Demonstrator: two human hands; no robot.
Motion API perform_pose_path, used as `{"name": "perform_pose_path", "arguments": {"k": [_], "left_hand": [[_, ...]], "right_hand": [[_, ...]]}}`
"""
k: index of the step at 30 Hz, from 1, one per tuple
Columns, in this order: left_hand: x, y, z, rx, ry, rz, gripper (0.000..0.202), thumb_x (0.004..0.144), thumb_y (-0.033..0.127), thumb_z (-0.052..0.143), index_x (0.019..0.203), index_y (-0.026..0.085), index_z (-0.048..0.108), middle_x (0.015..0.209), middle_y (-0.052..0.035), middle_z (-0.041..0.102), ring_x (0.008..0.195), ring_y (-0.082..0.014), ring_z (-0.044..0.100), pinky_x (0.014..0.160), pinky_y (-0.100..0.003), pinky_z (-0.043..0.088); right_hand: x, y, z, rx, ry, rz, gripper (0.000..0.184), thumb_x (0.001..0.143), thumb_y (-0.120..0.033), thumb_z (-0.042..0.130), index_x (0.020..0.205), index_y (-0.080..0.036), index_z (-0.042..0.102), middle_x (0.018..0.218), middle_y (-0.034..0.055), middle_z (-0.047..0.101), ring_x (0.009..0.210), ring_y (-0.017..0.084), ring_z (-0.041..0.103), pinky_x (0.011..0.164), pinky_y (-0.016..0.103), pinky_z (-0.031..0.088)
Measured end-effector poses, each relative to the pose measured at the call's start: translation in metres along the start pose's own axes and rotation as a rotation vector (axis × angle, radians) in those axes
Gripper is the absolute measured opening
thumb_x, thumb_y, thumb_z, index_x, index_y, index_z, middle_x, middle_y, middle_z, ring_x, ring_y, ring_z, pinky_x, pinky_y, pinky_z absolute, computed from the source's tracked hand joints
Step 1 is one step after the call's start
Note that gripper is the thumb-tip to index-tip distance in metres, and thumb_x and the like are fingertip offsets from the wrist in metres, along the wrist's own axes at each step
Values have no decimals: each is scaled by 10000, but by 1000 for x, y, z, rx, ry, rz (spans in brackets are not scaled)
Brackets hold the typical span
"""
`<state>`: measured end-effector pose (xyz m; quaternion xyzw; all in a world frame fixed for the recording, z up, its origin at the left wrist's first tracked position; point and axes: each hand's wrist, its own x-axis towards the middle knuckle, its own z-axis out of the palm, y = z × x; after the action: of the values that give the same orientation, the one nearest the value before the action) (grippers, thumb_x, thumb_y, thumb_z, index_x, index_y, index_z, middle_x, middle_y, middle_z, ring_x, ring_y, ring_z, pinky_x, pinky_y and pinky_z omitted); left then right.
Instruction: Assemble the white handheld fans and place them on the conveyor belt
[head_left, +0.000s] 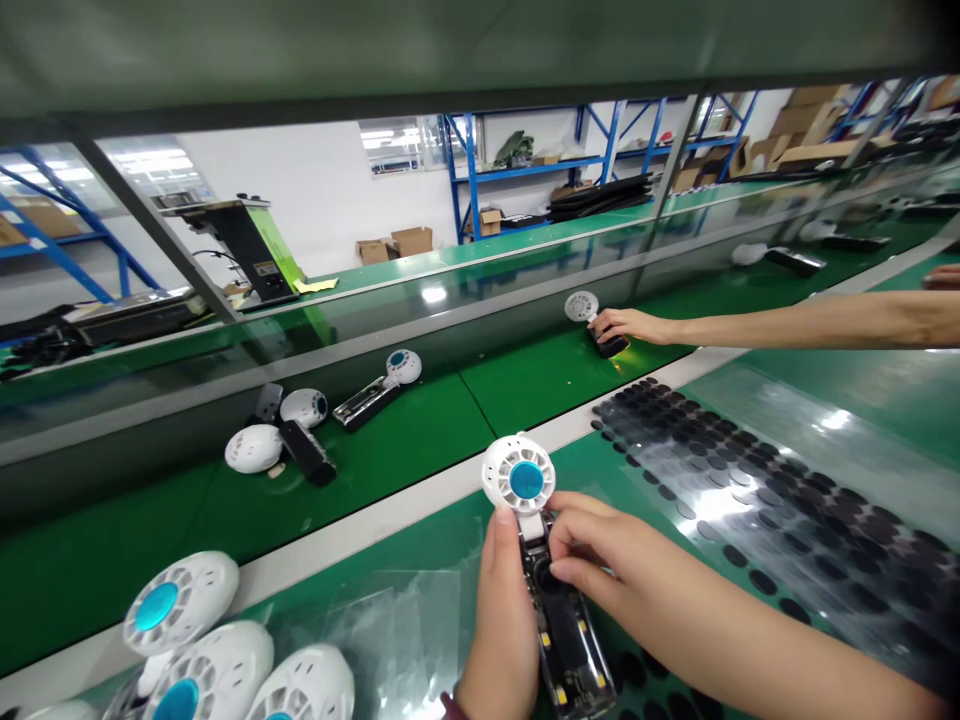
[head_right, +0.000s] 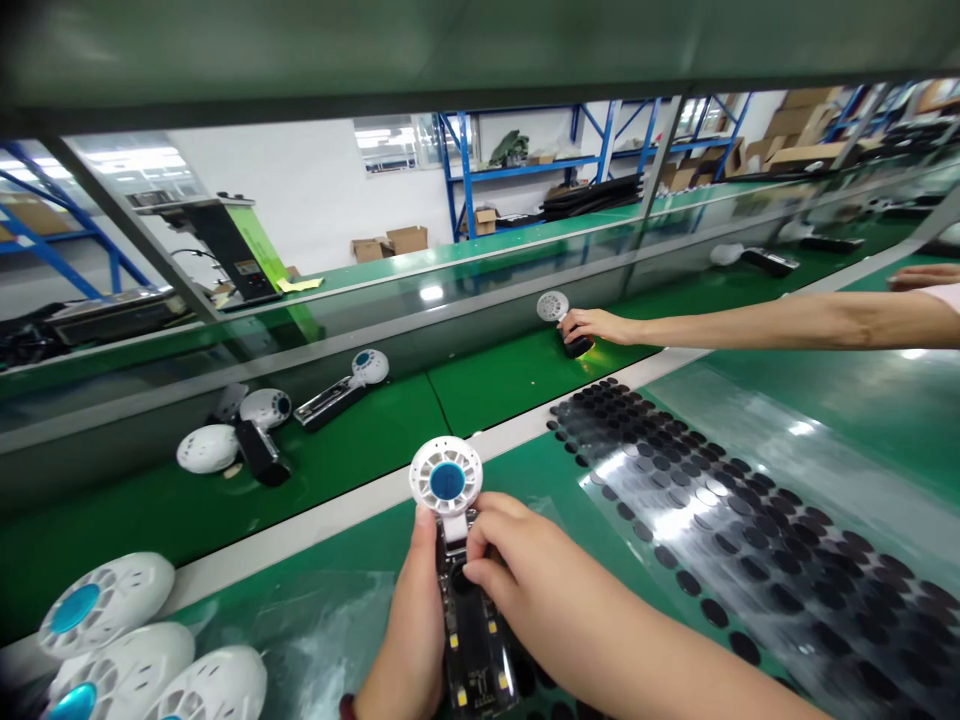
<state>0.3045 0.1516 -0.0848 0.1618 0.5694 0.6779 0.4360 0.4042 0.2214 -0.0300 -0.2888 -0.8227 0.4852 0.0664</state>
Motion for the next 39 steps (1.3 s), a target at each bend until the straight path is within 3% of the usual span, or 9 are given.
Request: {"name": "perform_pose_path", "arguments": {"k": [7, 11, 15, 22, 28, 33, 39], "left_hand": [[-4, 6, 1, -16, -13, -4, 561, 770, 628, 421, 1021, 173, 634, 1075, -93, 635, 1068, -257, 521, 929, -328, 366], [-6, 10, 3, -44, -13, -17, 540, 786, 604, 422, 1035, 171, 626, 1086, -90, 636, 1076, -255, 519, 933, -330, 362], [-5, 11, 3, -51, -12, -5, 553, 776, 615, 427, 1012, 158, 633, 1076, -94, 643, 1069, -267, 523, 939, -342, 354], [-5, 12, 2, -59, -22, 1, 560, 783, 611, 420, 1021, 149, 629, 1053, -101, 654, 1040, -269, 542, 912, -349, 376], [-6, 12, 3, -54, -23, 15, 539, 782, 602, 432, 988, 147, 636, 1055, -101, 648, 1061, -267, 527, 935, -343, 354], [-7, 14, 4, -62, -27, 17, 526, 786, 595, 434, 991, 152, 632, 1072, -99, 643, 1075, -266, 521, 937, -339, 354], [-7, 15, 3, -58, -27, 16, 537, 777, 606, 438, 985, 152, 635, 1067, -104, 643, 1056, -268, 532, 931, -344, 359]], "right_hand": [[-2, -2, -1, 72, -25, -10, 210, 824, -91, 416, 654, -211, 392, 950, -28, 492, 865, 137, 492, 834, 261, 366], [-4, -3, -3, 87, -44, 27, 196, 835, -132, 417, 657, -214, 405, 1109, -30, 484, 871, 137, 510, 859, 270, 372], [-6, -3, -5, 106, -64, 45, 185, 844, -179, 427, 664, -219, 420, 1232, -37, 442, 1006, 156, 496, 902, 268, 361], [-5, -2, -7, 120, -94, 45, 191, 847, -205, 430, 657, -218, 414, 1221, -29, 442, 1086, 164, 457, 902, 257, 362], [-2, -4, 2, -47, 39, 23, 177, 783, -76, 466, 685, -223, 452, 958, -18, 528, 800, 130, 526, 767, 242, 420], [-2, -6, 2, -95, 69, 33, 178, 775, -78, 496, 679, -226, 476, 971, -4, 547, 899, 161, 546, 806, 261, 431], [-3, -6, 0, -21, 37, 62, 195, 791, -92, 469, 642, -213, 436, 1157, -7, 501, 997, 160, 516, 825, 257, 420]]}}
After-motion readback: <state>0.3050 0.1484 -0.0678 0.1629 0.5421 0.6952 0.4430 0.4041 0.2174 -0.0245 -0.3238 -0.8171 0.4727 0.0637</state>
